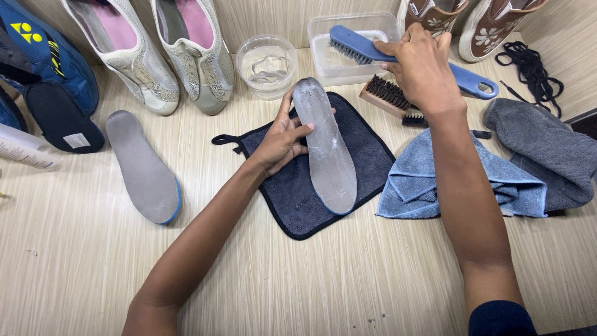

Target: The person scrubs a gray shoe insole with a blue brush and then a smaller black brush on a dark towel. They repeatedly dip the brushes into a container of water and continue scrubbing the insole surface.

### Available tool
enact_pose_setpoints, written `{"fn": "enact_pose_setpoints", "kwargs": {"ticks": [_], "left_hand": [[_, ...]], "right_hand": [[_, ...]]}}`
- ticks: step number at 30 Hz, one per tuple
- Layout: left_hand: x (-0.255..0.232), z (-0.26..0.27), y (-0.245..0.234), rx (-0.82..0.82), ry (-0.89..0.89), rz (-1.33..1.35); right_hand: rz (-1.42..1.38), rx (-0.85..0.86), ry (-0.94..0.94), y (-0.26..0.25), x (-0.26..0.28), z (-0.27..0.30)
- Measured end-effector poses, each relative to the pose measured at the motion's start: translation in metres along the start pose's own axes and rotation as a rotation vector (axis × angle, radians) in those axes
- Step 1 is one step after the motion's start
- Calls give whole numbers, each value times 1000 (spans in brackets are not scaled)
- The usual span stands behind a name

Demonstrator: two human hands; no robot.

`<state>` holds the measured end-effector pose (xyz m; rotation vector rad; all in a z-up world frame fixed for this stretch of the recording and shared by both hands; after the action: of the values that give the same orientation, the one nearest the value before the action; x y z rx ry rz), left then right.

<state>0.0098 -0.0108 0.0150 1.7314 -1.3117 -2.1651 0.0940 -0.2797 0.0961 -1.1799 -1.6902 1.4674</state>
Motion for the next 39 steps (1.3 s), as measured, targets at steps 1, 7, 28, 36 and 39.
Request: {"fn": "enact_pose_setpoints", "kwargs": {"ticks": [1,7,28,36,39], "left_hand": [[4,-4,-7,1,-1,-1],[13,-11,-34,-269,202,-284],[14,-9,-44,-283,50,-333],[-2,3,-25,-328,268,-941],[-10,3,-26,-390,436,-1432]], "right_hand": [[0,-1,2,0,-1,0],[-35,1,22,-1,-4,1],[-518,718,-27,-110,77,30],[-467,609,79,-91,101,42],[-429,706,134,-77,91,61]]}}
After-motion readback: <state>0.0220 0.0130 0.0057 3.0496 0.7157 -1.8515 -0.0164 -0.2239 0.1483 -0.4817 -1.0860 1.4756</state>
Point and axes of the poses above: each hand's wrist, its own z-axis away from the middle knuckle, its own y-axis out of the palm, x = y × z, the point moved 2 cm from there along -z, towards the middle knuckle, and after that the axes turned 5 degrees about x, right-handed, at the moved point
